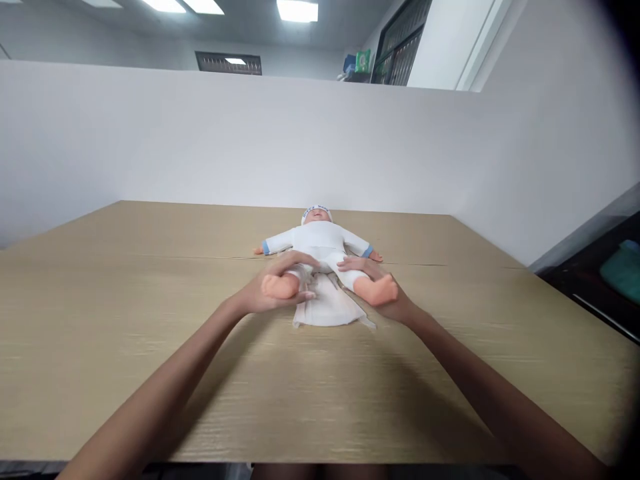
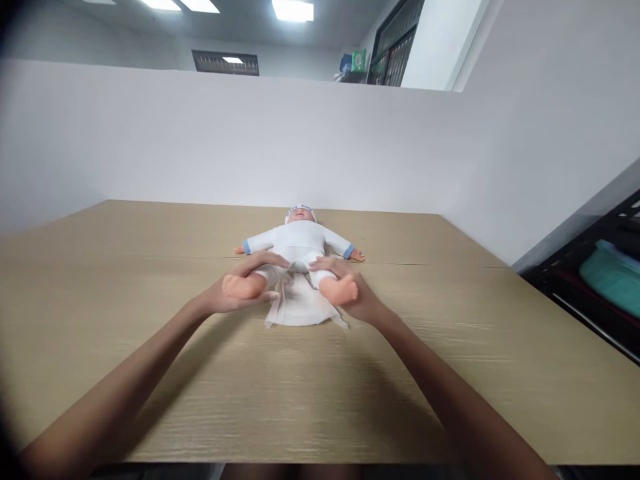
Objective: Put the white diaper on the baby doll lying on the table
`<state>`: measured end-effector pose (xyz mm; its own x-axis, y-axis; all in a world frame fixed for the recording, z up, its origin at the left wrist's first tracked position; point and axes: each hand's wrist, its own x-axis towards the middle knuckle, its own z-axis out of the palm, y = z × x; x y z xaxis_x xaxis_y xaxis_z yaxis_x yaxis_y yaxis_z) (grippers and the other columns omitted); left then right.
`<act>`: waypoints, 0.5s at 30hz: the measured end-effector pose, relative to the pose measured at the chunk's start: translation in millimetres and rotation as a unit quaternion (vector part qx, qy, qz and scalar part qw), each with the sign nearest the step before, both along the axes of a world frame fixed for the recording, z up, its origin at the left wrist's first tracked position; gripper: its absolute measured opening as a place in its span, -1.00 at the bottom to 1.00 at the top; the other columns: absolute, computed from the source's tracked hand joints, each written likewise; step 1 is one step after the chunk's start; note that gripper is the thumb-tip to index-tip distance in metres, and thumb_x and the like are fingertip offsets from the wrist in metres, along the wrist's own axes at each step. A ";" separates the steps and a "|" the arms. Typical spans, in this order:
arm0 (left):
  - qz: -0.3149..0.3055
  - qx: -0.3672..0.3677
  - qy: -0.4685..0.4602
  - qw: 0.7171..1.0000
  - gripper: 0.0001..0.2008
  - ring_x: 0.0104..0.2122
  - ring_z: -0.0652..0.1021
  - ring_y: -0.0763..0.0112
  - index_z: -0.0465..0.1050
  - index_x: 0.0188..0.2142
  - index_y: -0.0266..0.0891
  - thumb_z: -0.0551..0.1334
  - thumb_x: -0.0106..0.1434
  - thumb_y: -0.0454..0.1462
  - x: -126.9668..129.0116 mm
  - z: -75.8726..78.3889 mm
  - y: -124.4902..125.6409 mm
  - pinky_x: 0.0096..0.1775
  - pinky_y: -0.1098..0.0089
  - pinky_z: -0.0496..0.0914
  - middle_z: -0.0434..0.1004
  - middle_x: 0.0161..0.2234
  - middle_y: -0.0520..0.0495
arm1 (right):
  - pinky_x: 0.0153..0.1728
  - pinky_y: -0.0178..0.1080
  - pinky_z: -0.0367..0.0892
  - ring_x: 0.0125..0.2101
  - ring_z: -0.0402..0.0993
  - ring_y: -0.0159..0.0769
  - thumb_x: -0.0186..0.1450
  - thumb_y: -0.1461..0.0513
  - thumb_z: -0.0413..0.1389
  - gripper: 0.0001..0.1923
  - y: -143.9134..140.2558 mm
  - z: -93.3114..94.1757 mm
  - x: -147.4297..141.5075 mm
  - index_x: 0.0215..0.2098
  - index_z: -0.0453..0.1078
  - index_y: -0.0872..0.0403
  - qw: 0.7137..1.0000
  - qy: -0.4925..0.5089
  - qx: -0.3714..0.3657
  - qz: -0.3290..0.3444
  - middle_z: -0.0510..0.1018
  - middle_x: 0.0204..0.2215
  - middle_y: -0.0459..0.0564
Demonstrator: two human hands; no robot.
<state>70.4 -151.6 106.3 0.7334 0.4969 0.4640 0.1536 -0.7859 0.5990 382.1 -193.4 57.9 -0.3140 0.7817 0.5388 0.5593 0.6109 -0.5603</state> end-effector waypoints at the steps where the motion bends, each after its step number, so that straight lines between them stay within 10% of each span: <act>1: -0.005 0.007 0.017 1.000 -0.50 0.27 0.50 0.05 0.47 0.24 -0.06 0.44 0.35 -0.11 -10.7 -8.3 -0.2 0.34 0.01 0.36 0.56 0.22 -0.16 | 0.37 0.08 0.39 0.30 0.50 -0.02 0.48 0.17 0.14 -0.69 -0.8 -5.9 8.5 0.14 0.59 -0.14 1.000 -0.015 0.007 0.024 0.65 0.20 -0.05; 8: -0.034 0.035 0.091 0.995 -0.43 0.42 0.35 -0.09 0.37 0.35 -0.06 0.34 0.38 -0.26 -44.2 -63.8 1.8 0.37 -0.11 0.36 0.36 0.40 -0.29 | 0.35 0.07 0.40 0.40 0.38 -0.09 0.55 0.31 -0.03 -0.59 5.0 -54.7 40.3 0.21 0.52 -0.12 0.975 -0.159 0.133 0.086 0.56 0.28 0.05; 15: -0.041 0.093 0.170 0.980 -0.10 0.49 0.24 -0.09 0.21 0.46 -0.01 0.26 0.14 -0.50 -48.1 -69.5 7.0 0.41 -0.19 0.31 0.26 0.49 -0.17 | 0.34 0.07 0.41 0.43 0.32 -0.07 0.53 0.33 0.01 -0.62 5.4 -62.3 47.2 0.18 0.54 -0.07 0.961 -0.212 0.152 0.089 0.53 0.31 0.10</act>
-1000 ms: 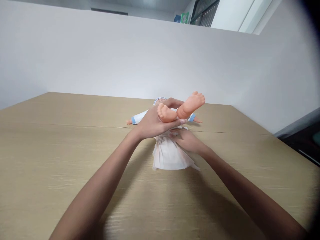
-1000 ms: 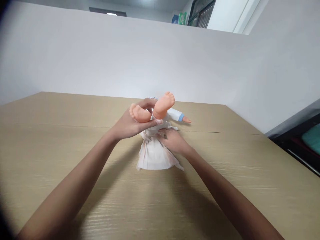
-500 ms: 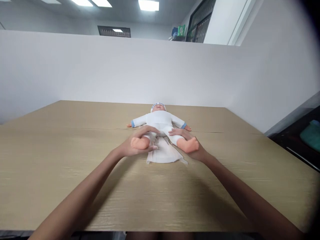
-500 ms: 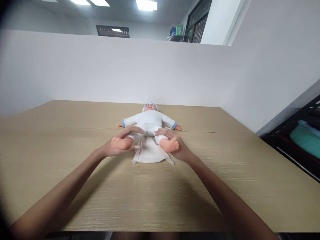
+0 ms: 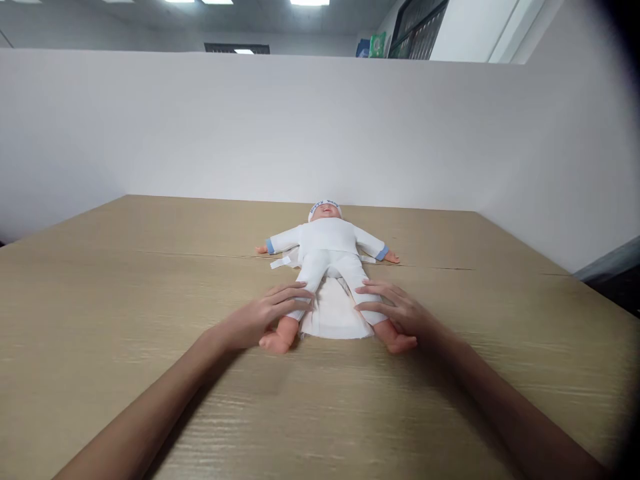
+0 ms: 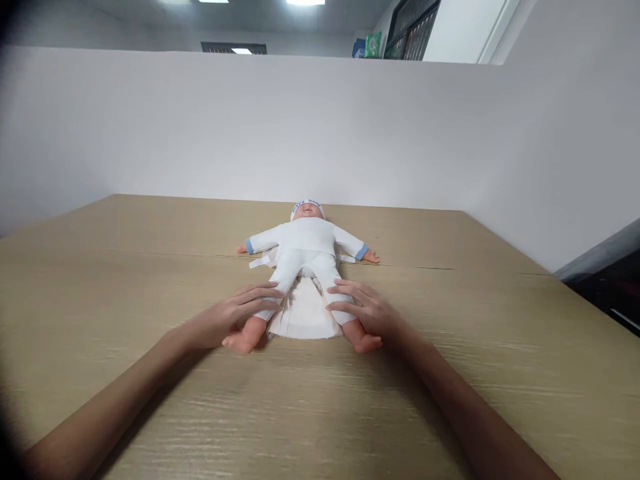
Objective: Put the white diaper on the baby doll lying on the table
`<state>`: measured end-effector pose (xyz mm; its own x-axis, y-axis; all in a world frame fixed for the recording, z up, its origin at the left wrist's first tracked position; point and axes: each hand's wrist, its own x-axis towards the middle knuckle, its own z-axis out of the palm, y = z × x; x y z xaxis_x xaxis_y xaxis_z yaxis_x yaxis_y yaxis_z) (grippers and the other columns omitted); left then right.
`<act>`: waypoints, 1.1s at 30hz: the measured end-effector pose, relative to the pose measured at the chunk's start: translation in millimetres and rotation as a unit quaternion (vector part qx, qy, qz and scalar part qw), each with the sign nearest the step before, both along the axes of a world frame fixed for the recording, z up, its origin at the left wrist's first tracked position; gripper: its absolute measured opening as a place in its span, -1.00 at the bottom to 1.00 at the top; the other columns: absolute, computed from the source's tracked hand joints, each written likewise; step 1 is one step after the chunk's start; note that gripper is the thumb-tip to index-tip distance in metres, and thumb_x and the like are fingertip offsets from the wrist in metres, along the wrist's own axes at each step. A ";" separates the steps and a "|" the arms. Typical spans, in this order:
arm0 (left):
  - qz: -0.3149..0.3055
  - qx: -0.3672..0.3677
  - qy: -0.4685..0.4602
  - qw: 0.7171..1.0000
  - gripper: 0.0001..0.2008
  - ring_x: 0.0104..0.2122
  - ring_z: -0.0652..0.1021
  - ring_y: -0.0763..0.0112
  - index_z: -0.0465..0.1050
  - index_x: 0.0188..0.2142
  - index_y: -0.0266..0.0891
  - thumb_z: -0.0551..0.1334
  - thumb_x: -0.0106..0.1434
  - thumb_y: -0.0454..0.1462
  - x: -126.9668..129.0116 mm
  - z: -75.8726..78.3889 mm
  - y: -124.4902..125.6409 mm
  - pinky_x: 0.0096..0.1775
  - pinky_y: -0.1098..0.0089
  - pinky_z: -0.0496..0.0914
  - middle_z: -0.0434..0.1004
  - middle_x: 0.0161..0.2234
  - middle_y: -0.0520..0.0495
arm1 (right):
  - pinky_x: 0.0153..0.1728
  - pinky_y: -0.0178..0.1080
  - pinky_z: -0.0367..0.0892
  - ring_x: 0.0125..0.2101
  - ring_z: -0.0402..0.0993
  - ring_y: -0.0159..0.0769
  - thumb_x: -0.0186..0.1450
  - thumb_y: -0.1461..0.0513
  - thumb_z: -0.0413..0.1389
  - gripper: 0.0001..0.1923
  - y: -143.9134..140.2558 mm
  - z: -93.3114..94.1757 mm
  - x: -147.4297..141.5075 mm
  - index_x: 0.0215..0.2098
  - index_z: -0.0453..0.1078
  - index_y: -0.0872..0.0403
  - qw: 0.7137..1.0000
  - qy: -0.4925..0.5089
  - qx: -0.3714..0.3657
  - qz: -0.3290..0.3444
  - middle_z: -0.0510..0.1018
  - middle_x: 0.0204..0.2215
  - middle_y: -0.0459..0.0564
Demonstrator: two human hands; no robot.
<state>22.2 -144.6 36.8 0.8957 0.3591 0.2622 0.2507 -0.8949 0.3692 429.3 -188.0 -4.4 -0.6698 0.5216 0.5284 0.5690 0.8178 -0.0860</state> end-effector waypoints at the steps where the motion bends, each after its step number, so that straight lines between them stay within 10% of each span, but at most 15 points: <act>1: 0.000 0.005 0.008 1.000 -0.09 0.50 0.22 -0.07 0.20 0.47 -0.01 0.26 0.16 -0.51 -0.1 0.3 -0.1 0.41 -0.20 0.31 0.26 0.49 -0.16 | 0.34 0.07 0.41 0.43 0.33 -0.08 0.54 0.33 0.02 -0.63 -0.9 1.5 0.3 0.17 0.55 -0.07 1.000 0.000 -0.003 -0.002 0.54 0.31 0.10; 15: 0.052 -0.098 0.023 0.994 -0.48 0.47 0.30 0.13 0.39 0.37 0.07 0.07 0.53 -0.38 13.9 29.7 -19.9 0.43 0.00 0.30 0.43 0.39 -0.03 | 0.40 0.11 0.37 0.41 0.37 -0.12 0.56 0.28 -0.03 -0.55 -13.0 23.8 9.0 0.20 0.59 -0.22 0.970 0.076 -0.229 -0.020 0.49 0.38 -0.15; 20: 0.160 -0.046 0.025 0.986 -0.51 0.20 0.47 -0.07 0.45 0.15 -0.13 0.35 0.38 0.08 42.9 24.7 -43.8 0.18 -0.01 0.48 0.46 0.21 -0.23 | 0.35 0.29 0.36 0.43 0.29 0.16 0.38 -0.01 0.33 -0.49 -38.8 29.7 -25.1 0.24 0.51 -0.07 0.982 0.026 -0.162 -0.098 0.49 0.37 0.12; 28: 0.238 0.101 0.095 0.961 -0.78 0.05 0.40 -0.11 0.45 -0.01 -0.21 0.19 0.37 -0.39 65.8 -4.7 -53.6 0.10 -0.07 0.46 0.45 0.07 -0.32 | 0.37 0.25 0.35 0.45 0.24 0.16 0.42 0.36 0.19 -0.42 -63.0 6.7 -76.2 0.38 0.41 0.00 0.975 -0.018 -0.070 -0.212 0.51 0.32 0.20; 33: 0.243 0.042 0.064 0.967 -0.89 0.02 0.40 -0.06 0.44 -0.09 -0.17 0.16 0.44 -0.33 49.7 5.3 -67.0 0.04 0.00 0.45 0.48 0.03 -0.25 | 0.27 0.17 0.45 0.33 0.40 0.10 0.41 0.45 0.08 -0.49 -77.8 12.3 -88.4 0.23 0.54 -0.03 0.974 0.007 -0.057 -0.220 0.63 0.15 0.14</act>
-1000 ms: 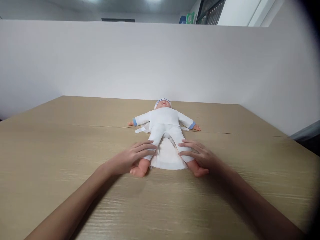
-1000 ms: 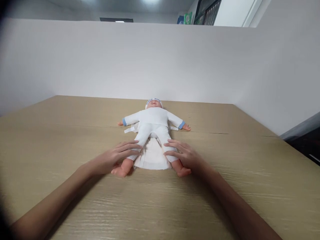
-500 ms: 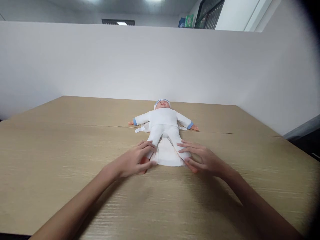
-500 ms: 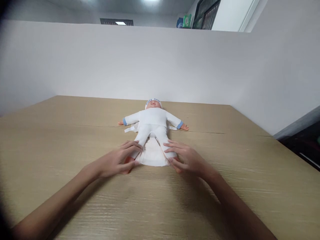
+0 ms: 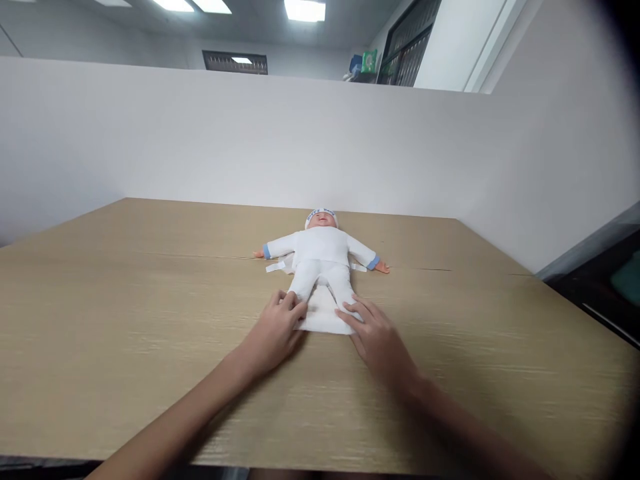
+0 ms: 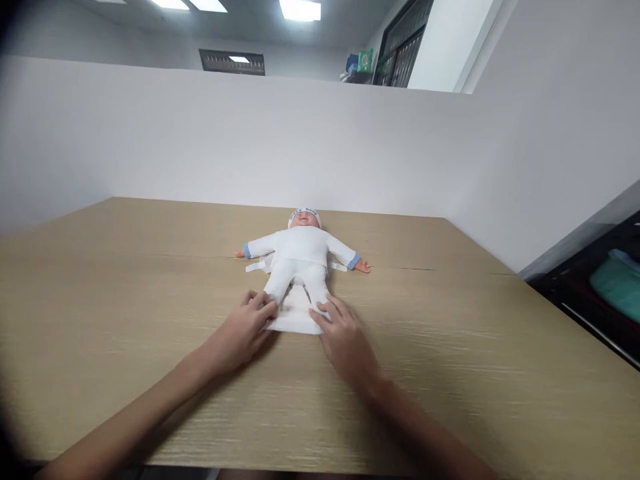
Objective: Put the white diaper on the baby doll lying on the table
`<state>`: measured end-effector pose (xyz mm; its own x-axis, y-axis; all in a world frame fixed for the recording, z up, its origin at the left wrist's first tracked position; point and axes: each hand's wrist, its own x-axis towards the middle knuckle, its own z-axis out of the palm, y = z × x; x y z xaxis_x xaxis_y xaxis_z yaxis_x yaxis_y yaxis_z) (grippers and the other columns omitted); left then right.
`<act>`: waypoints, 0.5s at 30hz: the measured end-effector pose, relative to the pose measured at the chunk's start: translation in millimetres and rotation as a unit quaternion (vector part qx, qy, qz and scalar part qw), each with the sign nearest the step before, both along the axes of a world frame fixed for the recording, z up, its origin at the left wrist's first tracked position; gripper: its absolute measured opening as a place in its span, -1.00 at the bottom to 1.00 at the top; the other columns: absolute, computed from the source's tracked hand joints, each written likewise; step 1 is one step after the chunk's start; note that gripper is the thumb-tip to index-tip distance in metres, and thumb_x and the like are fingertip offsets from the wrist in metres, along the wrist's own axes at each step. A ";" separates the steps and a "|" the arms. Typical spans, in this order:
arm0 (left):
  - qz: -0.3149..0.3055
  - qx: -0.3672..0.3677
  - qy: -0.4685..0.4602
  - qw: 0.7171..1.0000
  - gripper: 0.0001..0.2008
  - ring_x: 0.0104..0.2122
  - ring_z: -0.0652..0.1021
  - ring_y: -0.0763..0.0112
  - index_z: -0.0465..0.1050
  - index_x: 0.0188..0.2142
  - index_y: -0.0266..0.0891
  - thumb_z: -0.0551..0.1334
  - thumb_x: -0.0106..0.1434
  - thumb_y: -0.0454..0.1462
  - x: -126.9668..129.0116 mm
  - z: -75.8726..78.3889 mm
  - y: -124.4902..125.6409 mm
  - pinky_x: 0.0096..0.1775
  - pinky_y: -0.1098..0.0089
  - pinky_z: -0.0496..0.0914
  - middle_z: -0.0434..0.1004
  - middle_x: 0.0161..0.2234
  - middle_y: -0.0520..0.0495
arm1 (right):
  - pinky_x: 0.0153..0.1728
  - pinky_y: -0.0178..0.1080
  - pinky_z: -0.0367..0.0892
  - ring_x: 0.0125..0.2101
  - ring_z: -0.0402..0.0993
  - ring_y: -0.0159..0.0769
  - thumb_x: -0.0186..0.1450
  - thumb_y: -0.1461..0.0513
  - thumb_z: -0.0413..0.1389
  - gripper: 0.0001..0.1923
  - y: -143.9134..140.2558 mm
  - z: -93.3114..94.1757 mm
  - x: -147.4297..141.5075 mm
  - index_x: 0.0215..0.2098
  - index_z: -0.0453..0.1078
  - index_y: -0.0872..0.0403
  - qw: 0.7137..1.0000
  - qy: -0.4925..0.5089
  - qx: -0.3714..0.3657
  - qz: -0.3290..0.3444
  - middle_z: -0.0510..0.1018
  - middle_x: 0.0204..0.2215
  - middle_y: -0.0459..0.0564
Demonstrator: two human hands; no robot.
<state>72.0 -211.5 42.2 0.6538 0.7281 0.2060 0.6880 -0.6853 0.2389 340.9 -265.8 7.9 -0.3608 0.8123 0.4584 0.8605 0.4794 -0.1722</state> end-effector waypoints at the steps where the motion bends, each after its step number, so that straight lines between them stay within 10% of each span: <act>1: -0.001 -0.025 -0.016 1.000 -0.90 0.02 0.40 -0.04 0.44 -0.11 -0.15 0.16 0.44 -0.33 -4.6 4.9 -3.7 0.04 0.02 0.44 0.49 0.01 -0.22 | 0.25 0.14 0.47 0.29 0.43 0.07 0.42 0.45 0.08 -0.51 -3.6 3.0 -0.7 0.20 0.55 -0.05 1.000 0.012 -0.005 0.004 0.65 0.12 0.12; 8: -0.025 -0.128 -0.141 0.981 -0.74 -0.05 0.48 0.10 0.46 -0.11 -0.13 0.04 0.56 -0.12 -20.1 52.3 1.9 0.05 0.10 0.39 0.52 -0.09 -0.11 | -0.03 -0.01 0.45 -0.10 0.50 -0.04 0.55 0.24 0.00 -0.77 6.8 38.8 -0.6 -0.10 0.52 -0.01 0.987 0.144 -0.060 0.028 0.62 -0.16 0.06; 12: -0.014 -0.095 -0.207 0.973 -0.63 0.00 0.47 0.07 0.45 -0.23 -0.15 0.04 0.55 -0.01 -8.1 65.7 55.1 0.15 0.08 0.31 0.52 -0.11 -0.10 | 0.13 0.01 0.35 0.00 0.47 -0.03 0.54 0.14 -0.02 -0.74 63.0 62.3 -3.5 -0.18 0.48 0.00 0.966 0.256 -0.037 0.015 0.59 -0.08 0.09; 15: 0.035 -0.206 -0.309 0.928 -0.67 0.01 0.48 0.08 0.48 -0.23 -0.15 0.21 0.43 0.04 5.3 61.5 107.5 0.16 0.14 0.31 0.56 -0.10 -0.08 | 0.06 0.00 0.39 -0.17 0.48 -0.06 0.45 0.09 0.04 -0.71 117.0 70.9 -4.8 -0.37 0.45 -0.01 0.938 0.328 -0.106 -0.023 0.60 -0.29 0.00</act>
<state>77.3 -104.0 103.7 0.4520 0.8643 0.2206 0.3709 -0.4071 0.8347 336.1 -148.8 78.8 -0.0183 0.9179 0.3963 0.5548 0.3391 -0.7597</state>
